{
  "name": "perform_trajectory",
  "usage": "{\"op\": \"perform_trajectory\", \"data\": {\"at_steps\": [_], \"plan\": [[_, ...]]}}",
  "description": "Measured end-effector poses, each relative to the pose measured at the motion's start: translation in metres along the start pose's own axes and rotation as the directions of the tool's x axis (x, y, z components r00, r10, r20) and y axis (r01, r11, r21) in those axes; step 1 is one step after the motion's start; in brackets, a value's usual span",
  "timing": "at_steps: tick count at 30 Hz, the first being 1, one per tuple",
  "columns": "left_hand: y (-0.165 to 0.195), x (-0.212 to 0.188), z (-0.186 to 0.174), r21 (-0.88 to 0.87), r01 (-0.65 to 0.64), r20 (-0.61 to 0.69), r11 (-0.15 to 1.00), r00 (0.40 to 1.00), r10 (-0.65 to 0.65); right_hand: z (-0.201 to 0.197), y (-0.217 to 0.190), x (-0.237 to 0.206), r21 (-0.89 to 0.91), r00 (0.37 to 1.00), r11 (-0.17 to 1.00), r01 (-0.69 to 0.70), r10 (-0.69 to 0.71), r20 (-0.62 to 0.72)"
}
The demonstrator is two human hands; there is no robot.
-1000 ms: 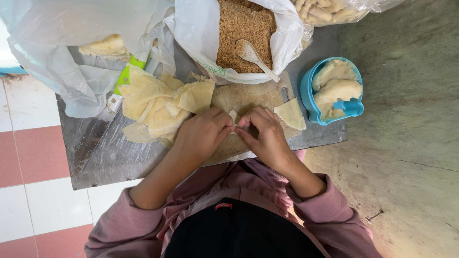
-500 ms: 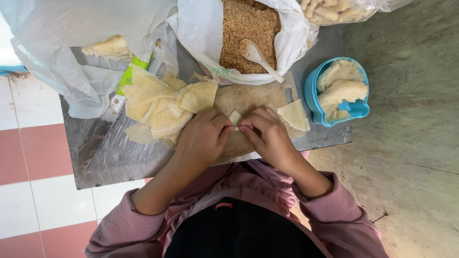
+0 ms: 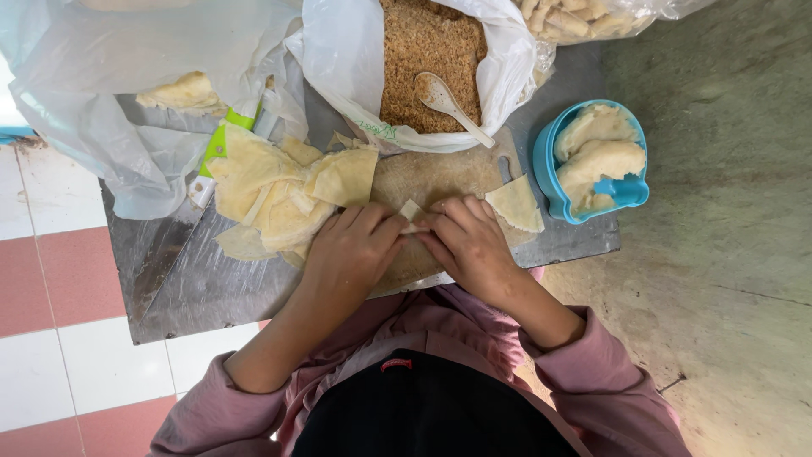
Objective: The person sits at a low metal table and folds triangular pastry wrappers into filled parcels. They take a wrapper, spoon brown sugar filling onto it, fold and pinch the wrapper closed, and set the finished parcel aside, repeating with more wrappers.
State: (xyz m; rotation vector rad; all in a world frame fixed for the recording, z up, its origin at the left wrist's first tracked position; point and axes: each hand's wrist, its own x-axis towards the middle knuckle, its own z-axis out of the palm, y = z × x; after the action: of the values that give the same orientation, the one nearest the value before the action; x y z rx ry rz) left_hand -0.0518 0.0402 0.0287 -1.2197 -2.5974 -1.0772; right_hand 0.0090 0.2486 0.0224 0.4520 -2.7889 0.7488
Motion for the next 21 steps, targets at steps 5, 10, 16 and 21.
{"op": "perform_trajectory", "data": {"at_steps": [5,10,16,21], "plan": [[0.001,-0.004,0.005,0.389,-0.100,0.070,0.916,0.994,0.079,0.006,-0.003,-0.004,-0.374,0.988,0.917,0.141,-0.156,-0.009],[0.025,-0.015,0.022,0.600,0.026,-0.033,0.800,0.999,-0.007,0.003,-0.026,-0.009,-0.608,0.997,0.792,0.058,-0.013,0.078],[0.016,0.006,0.036,0.755,0.083,-0.036,0.651,0.996,-0.085,0.003,-0.024,0.010,-0.709,0.983,0.705,-0.020,0.142,0.113],[0.010,0.014,0.031,0.751,0.045,-0.005,0.659,0.998,-0.062,0.001,-0.018,0.014,-0.443,0.999,0.896,-0.037,0.027,-0.029]]}}
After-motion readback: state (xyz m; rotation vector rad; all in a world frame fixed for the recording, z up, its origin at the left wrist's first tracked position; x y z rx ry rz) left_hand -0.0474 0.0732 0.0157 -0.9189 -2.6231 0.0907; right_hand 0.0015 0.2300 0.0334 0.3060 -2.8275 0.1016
